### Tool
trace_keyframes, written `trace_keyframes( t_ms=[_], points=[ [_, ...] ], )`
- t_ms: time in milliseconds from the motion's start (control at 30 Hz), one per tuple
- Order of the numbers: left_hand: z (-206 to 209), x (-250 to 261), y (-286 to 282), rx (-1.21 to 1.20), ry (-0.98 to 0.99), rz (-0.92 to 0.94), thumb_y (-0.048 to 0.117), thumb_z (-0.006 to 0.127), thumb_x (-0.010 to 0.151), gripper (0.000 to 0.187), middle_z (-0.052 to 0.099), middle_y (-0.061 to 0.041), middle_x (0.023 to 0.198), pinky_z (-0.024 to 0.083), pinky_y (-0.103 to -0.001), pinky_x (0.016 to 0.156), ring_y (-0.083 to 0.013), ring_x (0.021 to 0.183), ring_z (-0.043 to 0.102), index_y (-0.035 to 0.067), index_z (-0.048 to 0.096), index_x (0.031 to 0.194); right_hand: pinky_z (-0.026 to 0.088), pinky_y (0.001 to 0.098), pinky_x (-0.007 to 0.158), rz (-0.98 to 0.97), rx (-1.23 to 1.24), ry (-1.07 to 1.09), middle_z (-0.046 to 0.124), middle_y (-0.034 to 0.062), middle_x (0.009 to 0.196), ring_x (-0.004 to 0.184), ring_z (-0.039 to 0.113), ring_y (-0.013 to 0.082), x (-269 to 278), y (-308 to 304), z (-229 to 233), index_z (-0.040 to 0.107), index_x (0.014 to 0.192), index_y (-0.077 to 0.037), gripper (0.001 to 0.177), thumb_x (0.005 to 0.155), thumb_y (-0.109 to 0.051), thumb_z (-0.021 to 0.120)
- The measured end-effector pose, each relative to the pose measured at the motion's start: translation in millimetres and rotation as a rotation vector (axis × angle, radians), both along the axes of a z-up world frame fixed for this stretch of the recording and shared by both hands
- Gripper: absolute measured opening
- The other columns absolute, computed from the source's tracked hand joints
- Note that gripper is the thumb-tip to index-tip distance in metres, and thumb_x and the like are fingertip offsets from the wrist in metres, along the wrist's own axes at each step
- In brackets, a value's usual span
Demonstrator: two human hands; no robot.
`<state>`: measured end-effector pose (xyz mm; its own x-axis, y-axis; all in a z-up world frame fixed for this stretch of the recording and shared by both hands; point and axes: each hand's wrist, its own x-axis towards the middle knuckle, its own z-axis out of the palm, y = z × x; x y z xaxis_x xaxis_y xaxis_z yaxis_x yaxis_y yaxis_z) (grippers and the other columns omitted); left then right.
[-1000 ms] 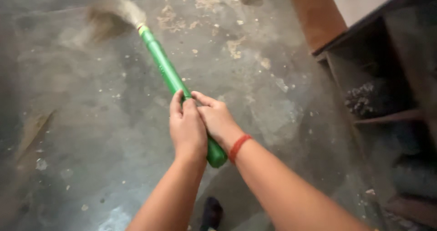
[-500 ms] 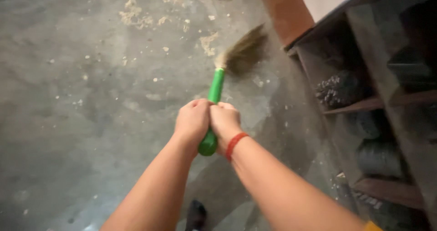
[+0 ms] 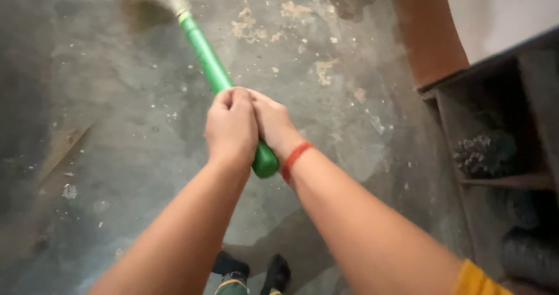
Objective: The person sweeps the concrete floor using a broom, moving the broom head back and forth to gather dust and debris.
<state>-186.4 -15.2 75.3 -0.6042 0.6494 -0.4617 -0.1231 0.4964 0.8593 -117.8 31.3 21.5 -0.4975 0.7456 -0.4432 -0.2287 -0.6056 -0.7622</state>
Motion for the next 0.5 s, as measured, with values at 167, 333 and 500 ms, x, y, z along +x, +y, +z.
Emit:
trace_keyframes(
  t_ms=[167,333,500],
  points=[
    [-18.3,-20.2,-7.0,0.246,-0.354,-0.064,0.024,0.051,0.084,0.028,0.066,-0.006,0.089,0.048,-0.028,0.074,-0.0138,0.082,0.06,0.008,0.068,0.098,0.048,0.0281,0.068,-0.283,-0.042,-0.21,0.063,0.0051,0.089,0.079,0.059,0.0136,-12.8,-35.5,24.0,0.065,0.107,-0.002,0.029,0.088,-0.016,0.049],
    [-29.6,-52.3,-18.1,0.073,-0.462,-0.524,0.022,0.049,0.083,0.028,0.069,-0.009,0.084,0.051,-0.03,0.075,-0.0177,0.08,0.064,0.004,0.069,0.09,0.049,0.0328,0.068,-0.507,-0.298,-0.309,0.061,0.0071,0.093,0.082,0.06,0.0178,-49.9,-70.4,40.0,0.058,0.106,-0.006,0.034,0.083,-0.029,0.051],
    [-47.0,-100.3,-32.7,-0.229,-0.198,-0.785,0.023,0.05,0.077,0.032,0.07,-0.009,0.091,0.049,-0.034,0.079,-0.0211,0.084,0.064,0.01,0.076,0.091,0.05,0.0332,0.075,-0.484,-0.604,-0.308,0.059,0.0083,0.109,0.094,0.06,0.0178,-88.9,-99.0,13.8,0.051,0.113,-0.008,0.042,0.079,-0.033,0.056]
  ],
)
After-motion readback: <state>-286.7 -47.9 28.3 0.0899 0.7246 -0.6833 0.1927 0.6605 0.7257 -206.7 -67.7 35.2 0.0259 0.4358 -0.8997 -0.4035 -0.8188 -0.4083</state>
